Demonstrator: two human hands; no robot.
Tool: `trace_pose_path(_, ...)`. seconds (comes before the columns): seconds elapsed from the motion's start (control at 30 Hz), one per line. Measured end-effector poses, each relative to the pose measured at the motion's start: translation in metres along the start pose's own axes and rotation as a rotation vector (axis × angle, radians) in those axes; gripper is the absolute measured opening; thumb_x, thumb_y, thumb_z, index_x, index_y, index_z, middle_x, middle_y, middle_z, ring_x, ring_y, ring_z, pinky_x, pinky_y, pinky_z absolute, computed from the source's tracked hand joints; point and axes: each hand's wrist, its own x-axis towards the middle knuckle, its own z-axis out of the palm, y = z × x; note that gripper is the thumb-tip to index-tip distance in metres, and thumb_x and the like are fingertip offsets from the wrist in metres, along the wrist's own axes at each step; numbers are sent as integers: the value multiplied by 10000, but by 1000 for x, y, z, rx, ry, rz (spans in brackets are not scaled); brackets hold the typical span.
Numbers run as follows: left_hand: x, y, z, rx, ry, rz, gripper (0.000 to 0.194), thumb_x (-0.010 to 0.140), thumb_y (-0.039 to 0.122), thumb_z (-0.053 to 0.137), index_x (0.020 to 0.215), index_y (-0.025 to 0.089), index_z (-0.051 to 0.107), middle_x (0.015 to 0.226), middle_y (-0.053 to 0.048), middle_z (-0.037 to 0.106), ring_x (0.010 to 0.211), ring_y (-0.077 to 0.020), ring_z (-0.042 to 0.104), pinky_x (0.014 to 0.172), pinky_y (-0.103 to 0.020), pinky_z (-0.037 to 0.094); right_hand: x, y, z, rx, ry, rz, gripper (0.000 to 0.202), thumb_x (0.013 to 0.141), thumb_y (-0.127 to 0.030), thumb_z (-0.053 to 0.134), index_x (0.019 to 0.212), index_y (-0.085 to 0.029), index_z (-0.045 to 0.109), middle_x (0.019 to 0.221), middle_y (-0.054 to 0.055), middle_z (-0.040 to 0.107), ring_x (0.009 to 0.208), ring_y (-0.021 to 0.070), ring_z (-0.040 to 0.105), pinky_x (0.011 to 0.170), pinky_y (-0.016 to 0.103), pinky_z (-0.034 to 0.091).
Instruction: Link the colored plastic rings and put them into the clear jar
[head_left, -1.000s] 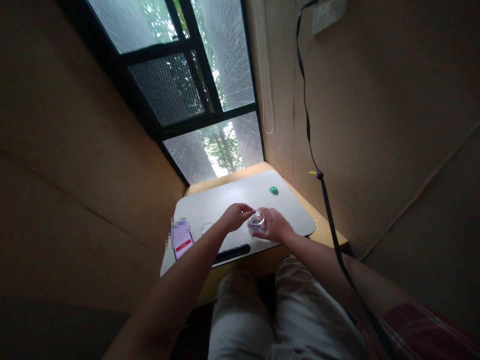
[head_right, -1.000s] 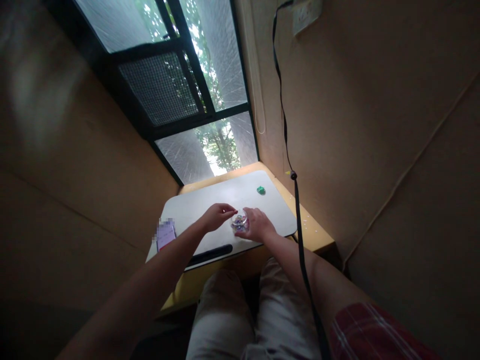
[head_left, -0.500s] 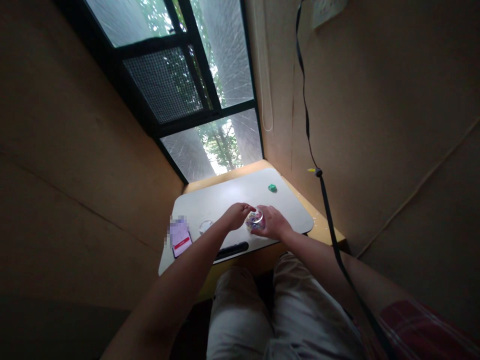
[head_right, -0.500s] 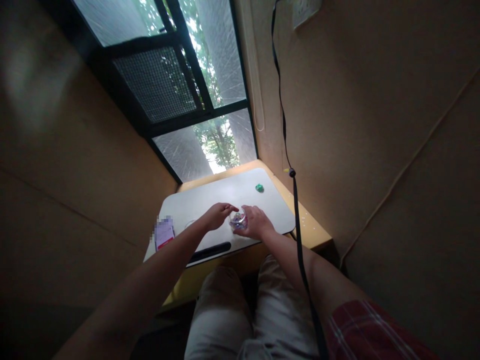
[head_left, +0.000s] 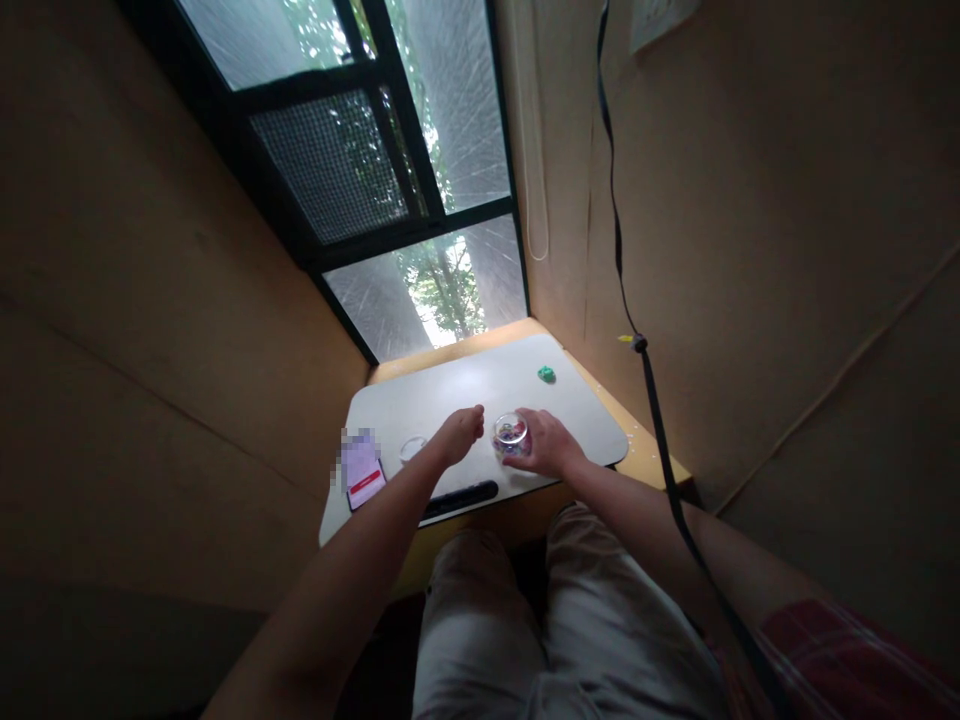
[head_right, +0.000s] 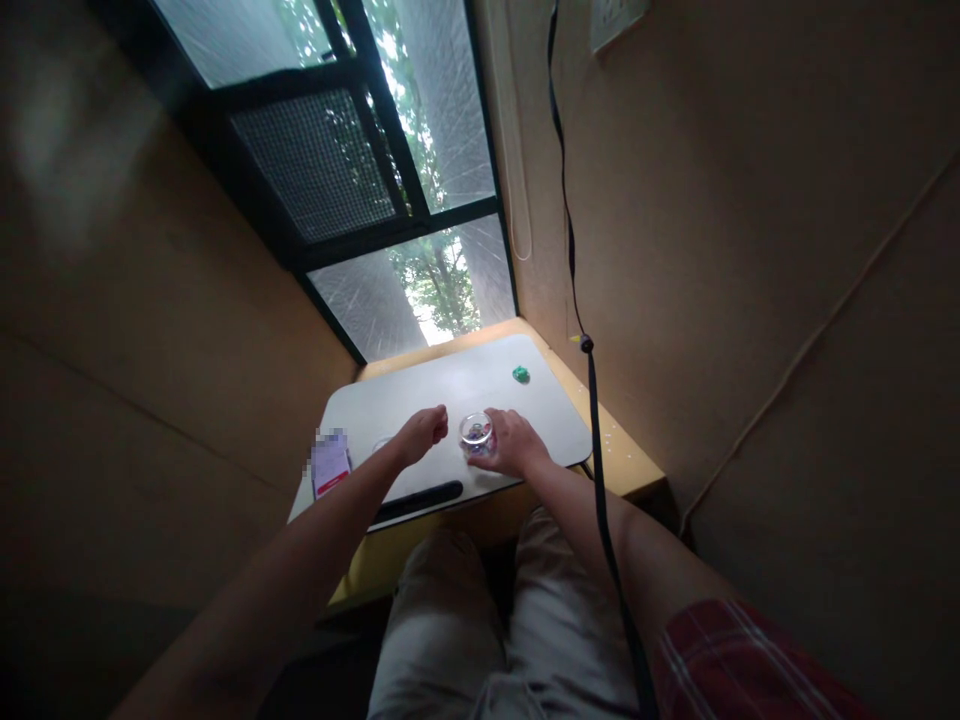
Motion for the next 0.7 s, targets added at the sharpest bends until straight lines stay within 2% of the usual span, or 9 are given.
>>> trace_pose_path(0.2,-13,-29,2,-101,61,-53,193,772,305,281,619,214,354,496,44,327,461,-111,267,478,-245,257,-1,1,2,12,5,13,873,599,-611,760,1274,-163,436,1075,123,598,965,276,540,859,393,427)
trace_pose_path(0.33,-19,-45,7,-81,144,-39,204,799,314,331,664,201,435,541,27,391,497,-121,328,498,-247,274,-1,2,3,14,0,14,864,602,-613,757,1269,-167,437,1067,120,599,965,273,537,862,389,427)
trace_pose_path(0.47,-20,-49,9,-10,219,-14,269,847,325,361,676,186,516,572,3,446,537,-134,390,519,-256,293,0,1,2,2,-6,17,864,598,-617,758,1261,-163,440,1050,117,600,950,269,536,858,385,429)
trace_pose_path(0.57,-20,-49,10,-45,269,-31,312,864,343,368,630,186,501,555,0,438,523,-132,386,505,-256,285,0,1,1,1,-10,15,861,602,-621,753,1261,-163,442,1045,117,602,943,269,538,851,384,430)
trace_pose_path(0.63,-21,-48,12,-105,308,-48,327,877,375,356,630,194,472,530,15,403,489,-124,355,479,-248,270,0,1,1,4,-6,11,865,601,-618,755,1267,-164,438,1051,117,601,937,268,540,844,383,431)
trace_pose_path(0.7,-22,-46,14,-262,344,-91,321,878,414,364,656,200,453,522,35,372,458,-109,321,450,-230,251,0,1,1,5,1,4,871,601,-613,758,1272,-161,434,1060,121,600,934,267,541,843,383,431)
